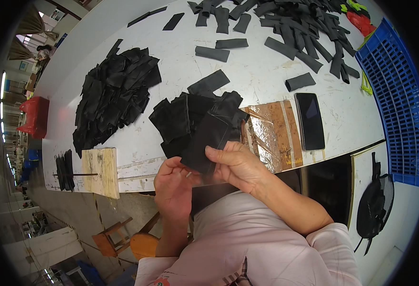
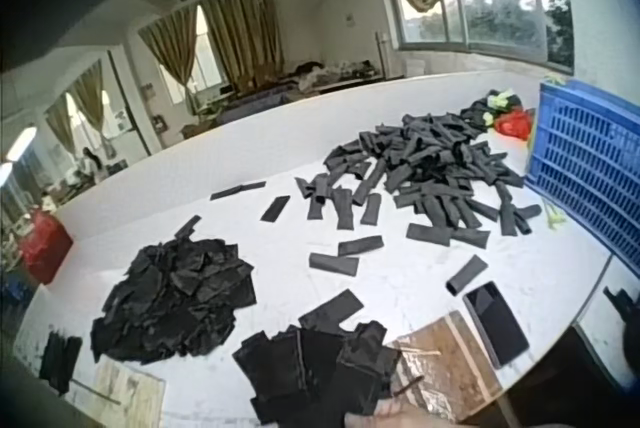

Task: The person is manually threading small black foam strips onto an upright needle on a workbench.

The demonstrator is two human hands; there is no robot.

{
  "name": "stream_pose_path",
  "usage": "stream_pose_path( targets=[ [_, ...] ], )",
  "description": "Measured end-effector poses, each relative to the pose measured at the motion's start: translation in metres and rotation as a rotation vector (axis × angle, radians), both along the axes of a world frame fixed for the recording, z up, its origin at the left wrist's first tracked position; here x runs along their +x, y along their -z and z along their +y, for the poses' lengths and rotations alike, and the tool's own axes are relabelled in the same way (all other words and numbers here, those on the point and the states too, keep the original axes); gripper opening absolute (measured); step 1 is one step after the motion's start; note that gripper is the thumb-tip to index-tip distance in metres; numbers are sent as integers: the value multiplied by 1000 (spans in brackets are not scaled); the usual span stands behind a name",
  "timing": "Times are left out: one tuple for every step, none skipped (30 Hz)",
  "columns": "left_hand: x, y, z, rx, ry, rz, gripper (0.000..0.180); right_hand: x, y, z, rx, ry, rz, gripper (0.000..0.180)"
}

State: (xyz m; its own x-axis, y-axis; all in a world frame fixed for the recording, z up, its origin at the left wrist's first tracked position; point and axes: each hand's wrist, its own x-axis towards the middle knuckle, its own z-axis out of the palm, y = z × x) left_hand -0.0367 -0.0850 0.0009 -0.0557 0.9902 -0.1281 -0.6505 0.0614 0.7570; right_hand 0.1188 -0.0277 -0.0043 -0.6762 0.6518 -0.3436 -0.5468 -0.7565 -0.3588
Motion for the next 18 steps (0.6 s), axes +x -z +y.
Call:
stream_pose_path(
  targets=[
    [1, 0, 0, 0, -3, 0, 29, 0, 0, 0, 0, -5, 22, 17],
    [3, -1, 1, -39, -23, 68, 27, -1, -2, -1, -1, -7, 22, 17],
    [4, -2, 1, -79, -43, 138, 24, -3, -6, -2, -3, 10, -17, 17],
    [5, -3, 2, -80, -38, 137, 24, -4, -8, -2, -7, 34, -57, 16],
    [6, -3, 3, -90, -48, 130, 22, -6, -7, -3, -9, 38, -58, 16],
    [7, -3, 4, -101, -57, 124, 20, -9, -4, -2, -37, 64, -97, 16],
    [7, -3, 4, -103, -53, 124, 20, -10, -3, -3, -65, 88, -135, 16],
    [7, -2, 4, -116, -69, 154, 19, -10, -5, -3, -67, 91, -135, 16],
    [8, -2, 4, -128, -83, 183, 18, -9, -7, -3, -37, 59, -165, 15],
    [9, -1, 5, -126, -79, 183, 18, -8, -8, -2, -5, 28, -194, 16],
    [11, -1, 5, -137, -103, 241, 16, -6, -6, -1, -3, 33, -194, 16],
    [13, -1, 6, -147, -126, 299, 14, -4, -3, -1, 199, -82, -405, 19],
    [14, 0, 6, -144, -127, 301, 14, -2, -1, 0, 402, -203, -612, 23],
    [15, 1, 6, -138, -135, 474, 13, -1, -3, -1, 407, -202, -610, 23],
    [16, 1, 6, -130, -144, 648, 12, 1, -7, -5, 829, -252, -1168, 24],
    [17, 2, 6, -131, -155, 655, 12, 0, -10, -7, 1260, -289, -1715, 25],
    [18, 2, 6, -111, -188, 706, 12, 3, -16, -10, 1270, -283, -1709, 25],
    [19, 2, 6, -91, -221, 758, 12, 6, -23, -13, 1273, -59, -1572, 24]
  ],
)
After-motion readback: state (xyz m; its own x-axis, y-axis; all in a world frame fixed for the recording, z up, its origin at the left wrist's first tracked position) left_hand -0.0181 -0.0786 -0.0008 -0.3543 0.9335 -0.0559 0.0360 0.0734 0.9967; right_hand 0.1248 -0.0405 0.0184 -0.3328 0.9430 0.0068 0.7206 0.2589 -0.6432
